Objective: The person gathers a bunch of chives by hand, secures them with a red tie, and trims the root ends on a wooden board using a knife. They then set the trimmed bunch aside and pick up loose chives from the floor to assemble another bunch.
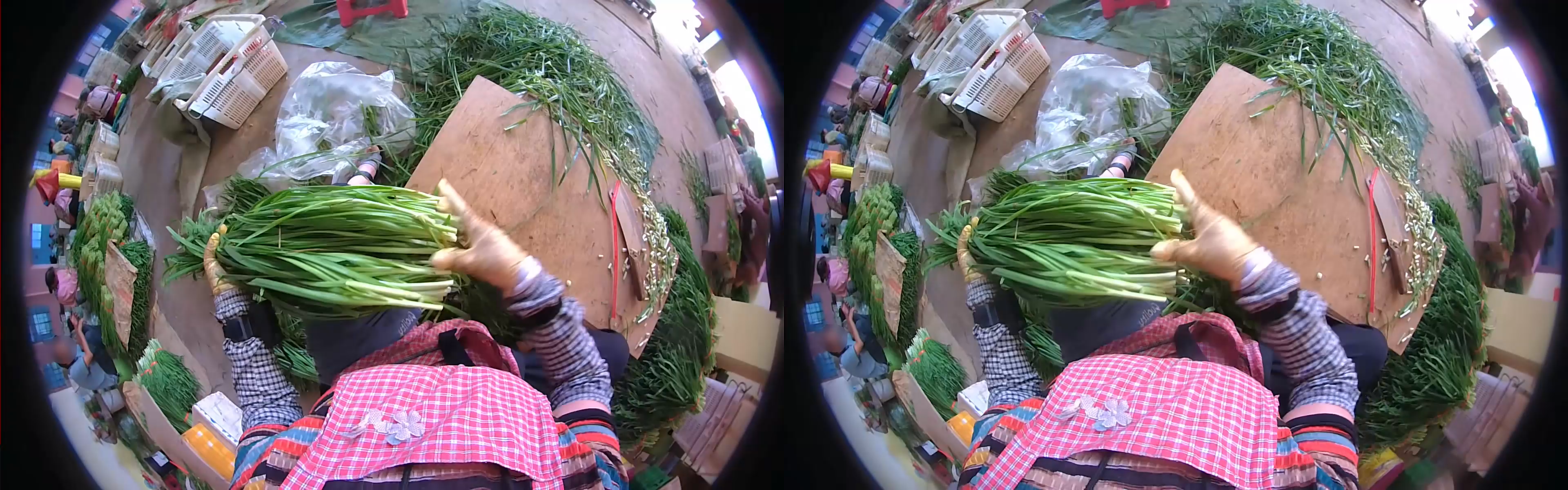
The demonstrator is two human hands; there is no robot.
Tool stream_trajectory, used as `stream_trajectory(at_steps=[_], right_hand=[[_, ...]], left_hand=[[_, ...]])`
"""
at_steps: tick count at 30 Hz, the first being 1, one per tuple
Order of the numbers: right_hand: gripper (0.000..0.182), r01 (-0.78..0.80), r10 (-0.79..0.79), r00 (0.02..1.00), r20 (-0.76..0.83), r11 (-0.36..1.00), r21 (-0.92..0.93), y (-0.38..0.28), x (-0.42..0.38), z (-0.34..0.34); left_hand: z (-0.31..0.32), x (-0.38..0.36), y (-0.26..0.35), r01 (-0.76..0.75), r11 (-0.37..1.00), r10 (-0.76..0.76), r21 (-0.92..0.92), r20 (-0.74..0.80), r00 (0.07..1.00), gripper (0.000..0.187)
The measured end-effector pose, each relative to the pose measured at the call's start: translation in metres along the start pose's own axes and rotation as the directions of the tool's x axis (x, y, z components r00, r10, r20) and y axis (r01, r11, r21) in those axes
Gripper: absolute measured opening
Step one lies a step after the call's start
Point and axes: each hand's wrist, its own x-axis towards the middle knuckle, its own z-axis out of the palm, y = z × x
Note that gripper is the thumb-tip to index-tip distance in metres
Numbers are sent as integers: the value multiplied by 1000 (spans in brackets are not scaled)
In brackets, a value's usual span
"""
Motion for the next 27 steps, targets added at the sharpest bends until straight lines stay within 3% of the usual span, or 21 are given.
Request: stream_trajectory(at_steps=[1,2,7,8,10,14,17,18,21,22,24,25,26,27], right_hand=[[88,-15,10,999,-31,987,-162,12,-5,14],[62,-185,147,982,-116,861,-473,18,-10,18],[14,-386,352,892,-284,919,-74,30,-60,-12],[17,-386,356,886,-297,921,-50,29,-74,-21],[15,-377,311,886,-344,915,-143,55,-102,-36],[12,-396,224,855,-467,864,-310,44,-120,-37],[11,-406,137,765,-629,861,-306,61,-119,-53],[10,-511,220,712,-667,813,-279,59,-122,-59],[9,-555,-44,746,-664,510,-657,61,-137,-63],[9,-597,106,732,-673,575,-560,61,-140,-63],[16,-338,130,843,-522,883,-326,57,-135,-53],[20,-72,-84,927,-366,918,-391,52,-126,-42],[25,204,-305,931,-200,890,-408,37,-111,-25],[47,151,-167,969,-184,983,-101,26,-99,-5]], left_hand=[[-3,3,2,-2,1000,2,0,9,1000,32],[6,-2,1,-21,1000,21,-14,-59,998,31],[-8,5,2,16,999,-15,-33,35,999,28],[-11,6,2,22,999,-20,-36,44,999,28],[-25,16,1,28,999,-26,-38,53,998,28],[-37,20,-7,43,997,-39,-60,56,998,28],[-42,22,-7,31,997,-26,-77,62,998,27],[-46,25,-7,17,997,-13,-75,50,999,27],[-45,20,-6,-24,998,24,-53,4,1000,28],[-43,16,-7,-21,998,20,-52,-5,1000,29],[-40,13,-8,-22,998,22,-59,-13,1000,29],[-42,16,-10,-28,998,27,-64,-13,1000,29],[-43,19,-10,-34,997,33,-67,-8,999,29],[-43,23,-11,-19,997,19,-74,-1,1000,29]])
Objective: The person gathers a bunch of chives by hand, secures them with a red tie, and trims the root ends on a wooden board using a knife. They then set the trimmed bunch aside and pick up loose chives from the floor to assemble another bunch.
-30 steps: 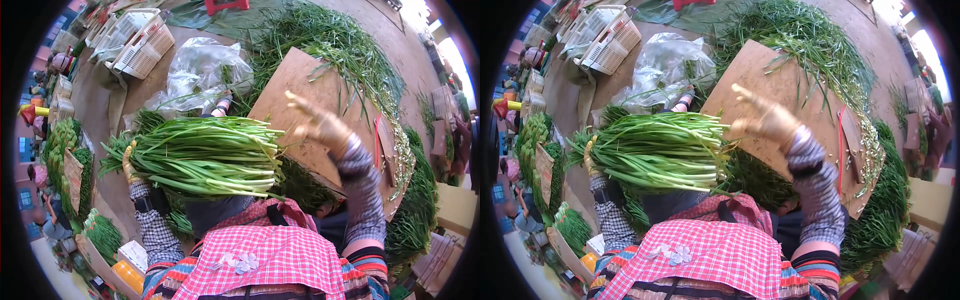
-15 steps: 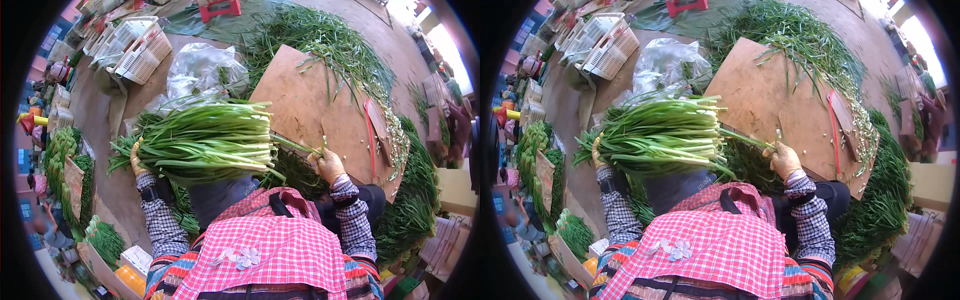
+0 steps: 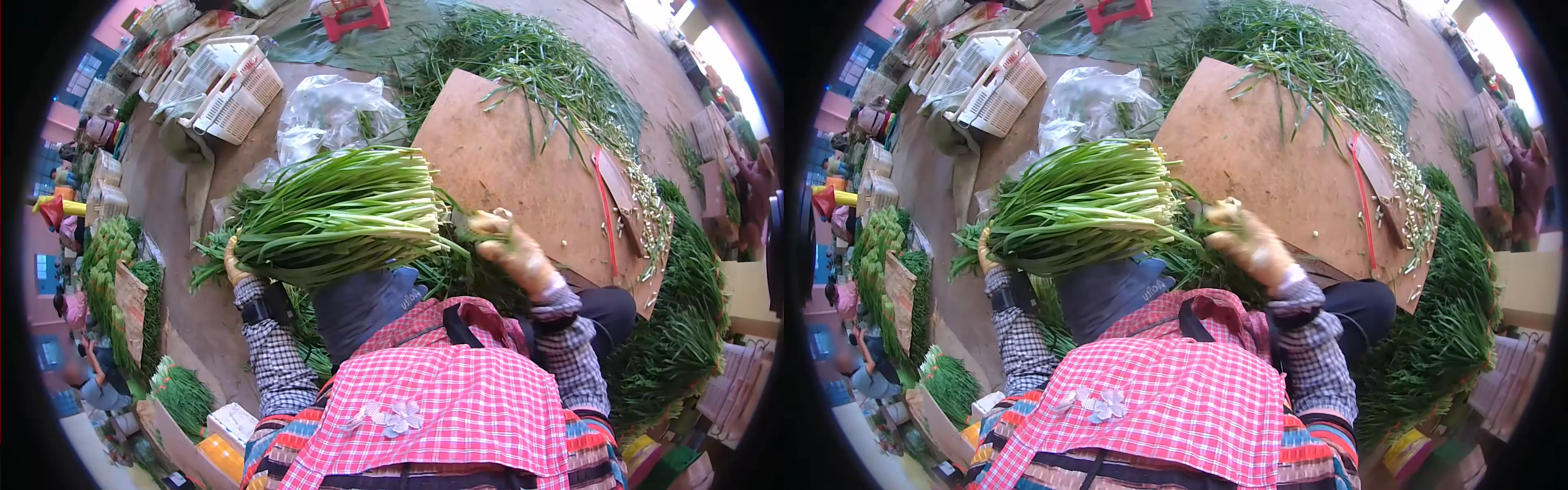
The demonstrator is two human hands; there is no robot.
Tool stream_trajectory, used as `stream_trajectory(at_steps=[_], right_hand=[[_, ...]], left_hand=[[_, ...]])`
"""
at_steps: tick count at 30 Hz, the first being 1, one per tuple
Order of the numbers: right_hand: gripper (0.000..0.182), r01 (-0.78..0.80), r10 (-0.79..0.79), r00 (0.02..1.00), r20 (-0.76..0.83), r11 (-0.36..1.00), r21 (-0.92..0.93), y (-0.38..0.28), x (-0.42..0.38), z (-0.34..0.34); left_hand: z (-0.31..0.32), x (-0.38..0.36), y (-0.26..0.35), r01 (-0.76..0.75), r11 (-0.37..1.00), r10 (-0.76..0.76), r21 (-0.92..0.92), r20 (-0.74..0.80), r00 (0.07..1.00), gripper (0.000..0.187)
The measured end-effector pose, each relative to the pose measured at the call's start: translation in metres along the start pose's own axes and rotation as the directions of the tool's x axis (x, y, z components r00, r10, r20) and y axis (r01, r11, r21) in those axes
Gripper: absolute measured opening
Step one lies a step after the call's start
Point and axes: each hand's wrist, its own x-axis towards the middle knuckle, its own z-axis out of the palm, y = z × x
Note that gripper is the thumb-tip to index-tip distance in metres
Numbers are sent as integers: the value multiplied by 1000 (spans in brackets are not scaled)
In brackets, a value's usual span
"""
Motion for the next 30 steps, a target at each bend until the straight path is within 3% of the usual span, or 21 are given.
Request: stream_trajectory(at_steps=[3,5,7,10,11,12,14,17,18,19,20,21,24,26,29,30], right_hand=[[71,-164,164,985,52,986,-15,-3,23,64],[52,-262,265,964,13,959,-108,10,29,80],[19,-436,437,898,-50,899,35,34,32,73],[16,-369,391,908,-149,916,158,41,6,25],[17,-503,533,828,-176,844,186,24,-3,9],[19,-454,465,849,-250,885,103,39,-9,1],[16,-806,798,586,-142,592,4,29,-24,-23],[16,-592,557,798,229,655,470,56,-28,-9],[36,-469,464,881,91,832,295,70,-22,10],[56,-249,247,968,39,966,72,66,-10,22],[60,-291,308,942,136,947,-132,48,8,30],[65,-205,228,957,179,969,-135,40,22,43],[49,-364,349,851,392,931,-37,41,61,82],[42,-261,89,939,332,813,521,72,63,107],[20,-199,148,980,135,784,589,124,57,116],[15,-251,238,968,84,946,205,139,44,89]], left_hand=[[-2,7,-3,16,1000,-16,1,15,1000,28],[-4,8,1,-11,999,10,52,15,1000,27],[-1,6,4,-17,999,18,50,-20,1000,29],[4,2,6,-12,999,12,30,-7,1000,29],[6,0,7,-5,1000,4,25,22,1000,28],[7,-2,6,2,1000,-3,16,51,999,27],[4,-1,3,-4,999,2,41,51,999,28],[-5,5,1,6,996,-10,84,57,998,31],[-8,8,-1,15,997,-20,78,63,998,31],[-11,12,-1,23,997,-28,72,70,997,31],[-12,15,-1,28,998,-33,64,76,997,31],[-10,14,-1,23,997,-28,70,70,997,30],[-8,12,0,-3,996,-1,87,47,999,30],[-13,16,1,-25,995,22,96,35,999,30],[-14,11,1,-22,997,18,79,46,999,31],[-14,12,-1,-16,997,13,70,52,999,32]])
